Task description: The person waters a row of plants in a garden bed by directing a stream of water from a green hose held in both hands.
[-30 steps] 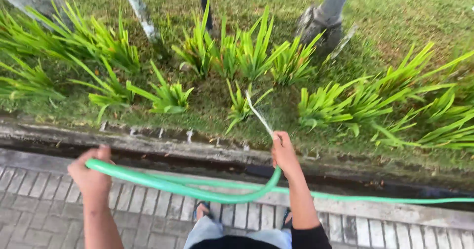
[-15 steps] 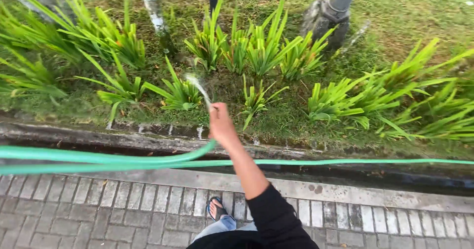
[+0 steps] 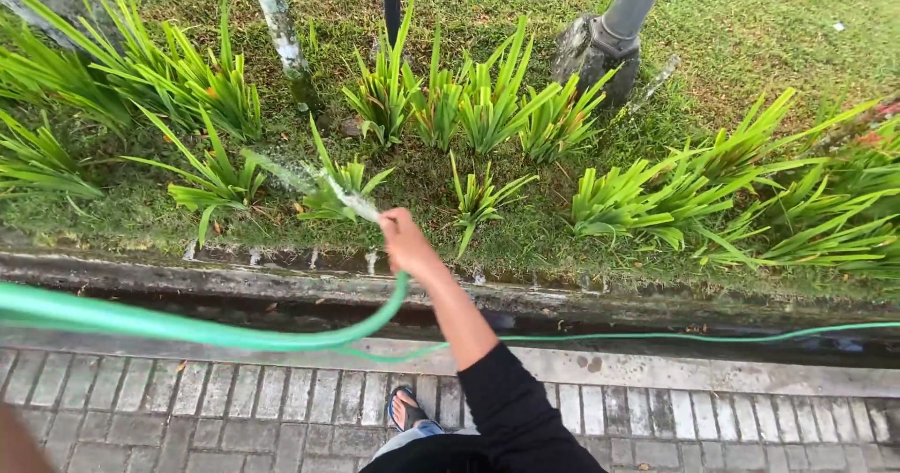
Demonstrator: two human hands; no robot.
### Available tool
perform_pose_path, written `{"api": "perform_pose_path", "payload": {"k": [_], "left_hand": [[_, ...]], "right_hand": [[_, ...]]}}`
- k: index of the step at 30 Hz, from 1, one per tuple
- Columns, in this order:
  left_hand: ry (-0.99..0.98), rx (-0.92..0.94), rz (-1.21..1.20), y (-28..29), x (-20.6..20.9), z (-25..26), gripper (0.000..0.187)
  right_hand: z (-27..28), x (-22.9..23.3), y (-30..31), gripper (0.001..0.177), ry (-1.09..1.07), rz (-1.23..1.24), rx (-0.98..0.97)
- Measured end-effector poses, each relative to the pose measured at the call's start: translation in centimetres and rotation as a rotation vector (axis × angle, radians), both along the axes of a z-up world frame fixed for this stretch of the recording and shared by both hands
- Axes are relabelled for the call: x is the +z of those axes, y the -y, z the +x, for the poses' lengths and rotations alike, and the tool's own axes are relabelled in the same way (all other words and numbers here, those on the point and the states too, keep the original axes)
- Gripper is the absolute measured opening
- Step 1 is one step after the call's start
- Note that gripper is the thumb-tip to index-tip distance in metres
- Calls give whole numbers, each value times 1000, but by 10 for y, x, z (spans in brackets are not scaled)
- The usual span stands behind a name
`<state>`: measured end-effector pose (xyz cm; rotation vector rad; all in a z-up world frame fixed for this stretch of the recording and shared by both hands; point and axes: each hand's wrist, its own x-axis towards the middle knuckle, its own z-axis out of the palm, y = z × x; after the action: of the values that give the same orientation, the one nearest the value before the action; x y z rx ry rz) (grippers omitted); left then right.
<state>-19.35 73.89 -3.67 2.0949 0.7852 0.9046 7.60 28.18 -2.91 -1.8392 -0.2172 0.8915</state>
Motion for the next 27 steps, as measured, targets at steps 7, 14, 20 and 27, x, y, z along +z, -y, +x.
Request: {"api": "perform_pose_path", "payload": {"k": [7,14,20,27], "left_hand": [[-73,-32,55,108,40,80,31],[-114,-129,-151,188,32,161,17],[-48,-85,-291,203,-74,154,16],[-4,107,-419,252,-123,77,31]], "right_hand": [[21,-19,96,29,32,85,-251],[17,-31,146,25,-76,183,-306],[8,5,170,25,-145,296,-270],[17,15,149,26,-114,250,-179]]}}
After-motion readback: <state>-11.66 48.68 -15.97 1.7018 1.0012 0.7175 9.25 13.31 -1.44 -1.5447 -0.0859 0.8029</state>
